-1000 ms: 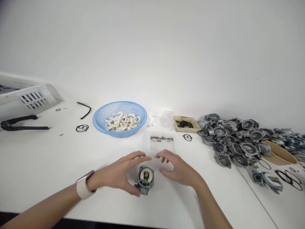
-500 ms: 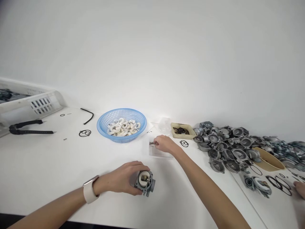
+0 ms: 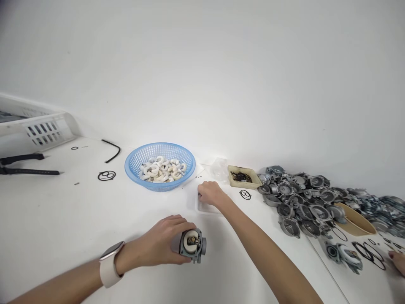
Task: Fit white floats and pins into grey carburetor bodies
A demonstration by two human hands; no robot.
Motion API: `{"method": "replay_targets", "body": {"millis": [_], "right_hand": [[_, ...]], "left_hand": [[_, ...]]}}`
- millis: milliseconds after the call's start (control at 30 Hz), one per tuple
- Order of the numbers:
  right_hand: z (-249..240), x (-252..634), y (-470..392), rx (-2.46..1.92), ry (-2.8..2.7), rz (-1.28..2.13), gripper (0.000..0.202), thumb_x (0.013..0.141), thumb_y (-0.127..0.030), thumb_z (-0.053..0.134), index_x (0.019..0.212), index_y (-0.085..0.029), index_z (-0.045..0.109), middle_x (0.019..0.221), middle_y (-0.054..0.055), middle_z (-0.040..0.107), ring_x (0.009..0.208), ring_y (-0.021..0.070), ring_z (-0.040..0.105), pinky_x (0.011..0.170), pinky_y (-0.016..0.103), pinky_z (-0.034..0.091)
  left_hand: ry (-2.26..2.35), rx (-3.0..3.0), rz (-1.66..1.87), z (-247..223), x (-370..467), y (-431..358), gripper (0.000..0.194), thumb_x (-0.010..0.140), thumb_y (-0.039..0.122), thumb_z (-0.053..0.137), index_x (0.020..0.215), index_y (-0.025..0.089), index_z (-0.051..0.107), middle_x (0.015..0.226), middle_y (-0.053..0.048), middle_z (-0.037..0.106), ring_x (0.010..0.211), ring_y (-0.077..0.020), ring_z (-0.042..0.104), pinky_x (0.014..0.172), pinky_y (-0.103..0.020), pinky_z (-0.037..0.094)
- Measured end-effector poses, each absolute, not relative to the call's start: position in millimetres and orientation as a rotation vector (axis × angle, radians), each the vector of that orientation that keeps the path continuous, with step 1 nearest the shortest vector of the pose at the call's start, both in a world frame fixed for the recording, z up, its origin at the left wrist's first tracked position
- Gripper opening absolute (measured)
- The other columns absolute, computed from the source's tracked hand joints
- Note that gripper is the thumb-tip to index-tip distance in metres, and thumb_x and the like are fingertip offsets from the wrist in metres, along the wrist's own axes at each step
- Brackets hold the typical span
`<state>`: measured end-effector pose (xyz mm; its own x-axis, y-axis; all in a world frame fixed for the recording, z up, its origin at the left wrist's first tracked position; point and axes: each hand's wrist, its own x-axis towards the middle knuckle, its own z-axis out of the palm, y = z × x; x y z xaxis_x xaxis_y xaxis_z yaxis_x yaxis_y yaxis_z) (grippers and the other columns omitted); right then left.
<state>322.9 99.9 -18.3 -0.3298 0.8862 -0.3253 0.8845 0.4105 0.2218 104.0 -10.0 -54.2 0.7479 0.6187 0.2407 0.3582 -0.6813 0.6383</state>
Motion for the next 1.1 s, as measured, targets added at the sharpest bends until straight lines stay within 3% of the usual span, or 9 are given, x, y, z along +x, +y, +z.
{"method": "replay_targets", "body": {"millis": [233, 300, 400, 533, 767, 900, 1100], "right_hand": [[-8, 335, 94, 1.668, 2.444, -0.192, 0.027, 0.104, -0.038, 0.067, 0.122, -0.017, 0.069, 0.122, 0.008, 0.071, 0.102, 0.0221, 0.071, 0.089, 0.043, 0.061], [-1, 346, 84, 1.736, 2.532, -0.294, 0.021, 0.102, -0.036, 0.069, 0.111, -0.016, 0.07, 0.11, 0.005, 0.073, 0.093, 0.0196, 0.071, 0.084, 0.039, 0.061], [7, 366, 55, 1.864, 2.692, -0.479, 0.006, 0.096, -0.021, 0.069, 0.091, -0.018, 0.068, 0.09, 0.0, 0.07, 0.082, 0.0164, 0.067, 0.077, 0.032, 0.057], [4, 389, 5, 2.052, 2.835, -0.785, 0.012, 0.085, -0.012, 0.061, 0.079, -0.023, 0.062, 0.082, -0.001, 0.067, 0.083, 0.0175, 0.065, 0.077, 0.031, 0.052], [-30, 392, -33, 2.055, 2.748, -1.645, 0.008, 0.077, -0.015, 0.059, 0.078, -0.023, 0.061, 0.072, -0.002, 0.067, 0.068, 0.0166, 0.066, 0.067, 0.03, 0.054], [-39, 378, -37, 1.943, 2.628, -2.022, 0.02, 0.076, -0.014, 0.06, 0.092, -0.022, 0.066, 0.07, -0.003, 0.067, 0.062, 0.0149, 0.065, 0.062, 0.028, 0.053], [-42, 355, -45, 2.095, 2.603, -2.09, 0.012, 0.084, -0.016, 0.066, 0.089, -0.022, 0.075, 0.075, -0.001, 0.069, 0.073, 0.0156, 0.062, 0.07, 0.028, 0.05]], "left_hand": [[0.795, 2.4, 0.605, -57, 105, -12, 0.063, 0.071, 0.041, 0.095, 0.125, 0.027, 0.066, 0.105, -0.003, 0.075, 0.095, -0.0292, 0.069, 0.087, -0.042, 0.054], [0.788, 2.389, 0.592, -54, 104, -12, 0.069, 0.069, 0.044, 0.096, 0.128, 0.027, 0.065, 0.111, -0.004, 0.074, 0.1, -0.0311, 0.069, 0.09, -0.044, 0.054], [0.78, 2.324, 0.62, -48, 103, -15, 0.076, 0.064, 0.046, 0.098, 0.13, 0.027, 0.064, 0.124, -0.006, 0.071, 0.111, -0.0331, 0.067, 0.096, -0.046, 0.055], [0.781, 2.255, 0.695, -47, 103, -17, 0.048, 0.079, 0.033, 0.089, 0.121, 0.027, 0.067, 0.126, -0.004, 0.068, 0.113, -0.0272, 0.065, 0.096, -0.039, 0.056], [0.804, 2.192, 0.718, -51, 107, -17, 0.039, 0.081, 0.022, 0.085, 0.116, 0.027, 0.068, 0.122, -0.004, 0.067, 0.108, -0.0238, 0.067, 0.092, -0.035, 0.057], [0.805, 2.271, 0.701, -47, 108, -17, 0.038, 0.081, 0.022, 0.086, 0.114, 0.025, 0.069, 0.117, -0.004, 0.071, 0.1, -0.0242, 0.07, 0.086, -0.035, 0.058], [0.774, 2.357, 0.738, -46, 108, -18, 0.042, 0.081, 0.02, 0.087, 0.117, 0.027, 0.067, 0.114, -0.002, 0.075, 0.096, -0.0232, 0.073, 0.087, -0.034, 0.059]]}}
